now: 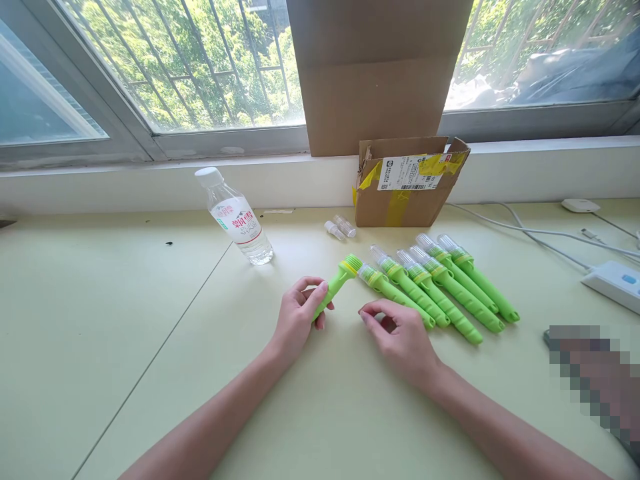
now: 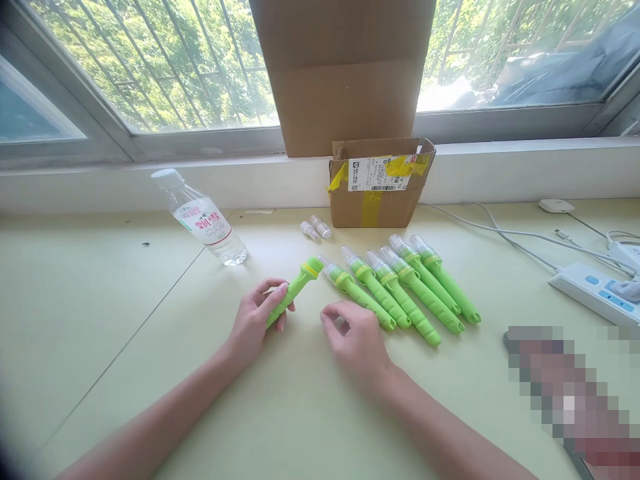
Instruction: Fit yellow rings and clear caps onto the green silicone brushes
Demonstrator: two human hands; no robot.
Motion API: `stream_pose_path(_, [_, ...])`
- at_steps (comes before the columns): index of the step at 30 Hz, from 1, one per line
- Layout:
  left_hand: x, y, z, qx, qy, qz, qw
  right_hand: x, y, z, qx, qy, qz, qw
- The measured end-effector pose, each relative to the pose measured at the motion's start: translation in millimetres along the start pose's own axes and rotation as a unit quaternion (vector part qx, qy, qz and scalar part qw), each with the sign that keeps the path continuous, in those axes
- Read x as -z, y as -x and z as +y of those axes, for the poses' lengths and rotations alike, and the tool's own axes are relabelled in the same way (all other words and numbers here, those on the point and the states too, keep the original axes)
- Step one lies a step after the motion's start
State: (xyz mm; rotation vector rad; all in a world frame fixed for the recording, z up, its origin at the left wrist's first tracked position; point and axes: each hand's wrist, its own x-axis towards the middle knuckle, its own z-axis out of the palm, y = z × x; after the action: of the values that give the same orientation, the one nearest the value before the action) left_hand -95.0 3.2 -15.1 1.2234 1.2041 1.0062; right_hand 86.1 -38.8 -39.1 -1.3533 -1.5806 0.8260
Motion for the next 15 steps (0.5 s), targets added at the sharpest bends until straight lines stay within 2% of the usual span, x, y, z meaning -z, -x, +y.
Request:
stream_pose_path(4, [-0.1, 0.1, 0.4, 0.004, 0.003, 0.001, 1.0, -0.5, -0.2, 1.2, 0.008, 0.0, -0.001, 1.0])
stream_pose_path(15, [-0.2, 0.5, 1.0, 0.006, 0.002, 0.0, 1.0, -0.1, -0.5, 2.9, -0.045, -0.04, 0.006, 0.998])
